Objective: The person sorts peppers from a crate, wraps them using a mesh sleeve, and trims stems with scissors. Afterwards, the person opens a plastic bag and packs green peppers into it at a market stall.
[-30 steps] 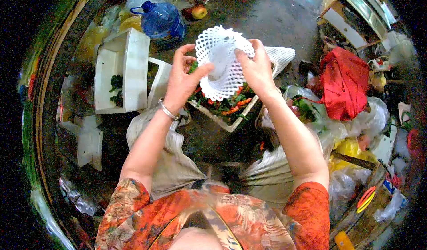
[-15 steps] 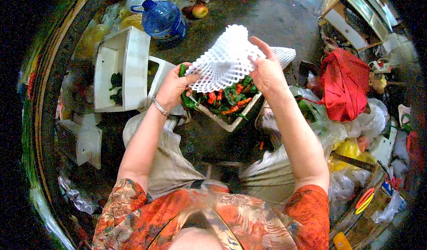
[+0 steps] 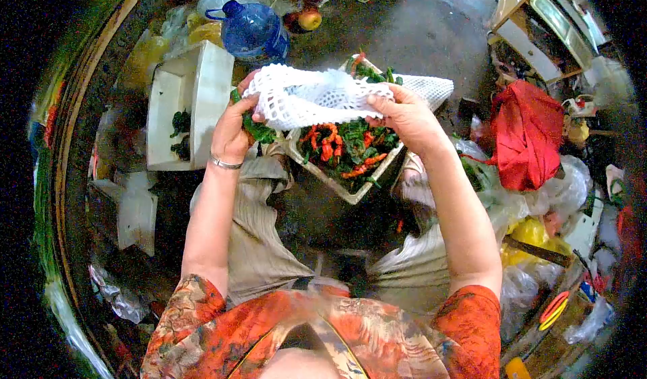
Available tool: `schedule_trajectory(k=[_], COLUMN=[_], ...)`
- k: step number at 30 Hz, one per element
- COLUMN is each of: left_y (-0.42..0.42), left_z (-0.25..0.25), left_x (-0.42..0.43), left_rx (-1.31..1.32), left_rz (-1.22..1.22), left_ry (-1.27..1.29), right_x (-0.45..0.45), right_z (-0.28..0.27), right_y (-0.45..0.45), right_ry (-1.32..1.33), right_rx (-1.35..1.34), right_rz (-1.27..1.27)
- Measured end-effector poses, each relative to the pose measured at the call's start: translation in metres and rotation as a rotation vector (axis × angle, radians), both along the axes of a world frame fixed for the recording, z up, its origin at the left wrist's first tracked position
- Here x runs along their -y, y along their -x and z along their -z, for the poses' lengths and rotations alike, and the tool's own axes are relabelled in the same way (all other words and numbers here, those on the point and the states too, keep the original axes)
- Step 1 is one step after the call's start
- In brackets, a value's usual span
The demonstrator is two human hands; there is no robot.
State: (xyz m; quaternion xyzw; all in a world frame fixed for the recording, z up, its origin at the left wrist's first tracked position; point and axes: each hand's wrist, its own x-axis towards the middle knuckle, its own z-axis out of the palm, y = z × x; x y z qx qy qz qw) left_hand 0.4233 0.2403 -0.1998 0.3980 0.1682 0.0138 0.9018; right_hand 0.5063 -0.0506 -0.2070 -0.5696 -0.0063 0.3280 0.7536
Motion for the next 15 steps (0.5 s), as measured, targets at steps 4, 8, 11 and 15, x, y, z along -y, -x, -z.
schedule_trajectory(k=[4,8,11,15], left_y=[0.001,0.011,0.016,0.018], left_z=[-0.023,-0.007,-0.01,-0.019], left_x=[0.024,0.006,0.013,0.023], left_rx=[-0.145,-0.103,-0.086,-0.123], left_rz=[-0.051,0.321,0.395,0.28], left_ry=[-0.031,-0.049,-0.093,-0.048], right_x=[0.007,0.007,0.011,0.005], right_z=[0.005,0.006,0.01,0.006], right_y=[-0.01,-0.015,-0.022,-0.019], right_ry=[-0.288,-0.301,-0.369,-0.352], right_rx=[-0.268,-0.412,-0.446,-0.522], right_rz=[-0.016,0.062,0.104,0.35])
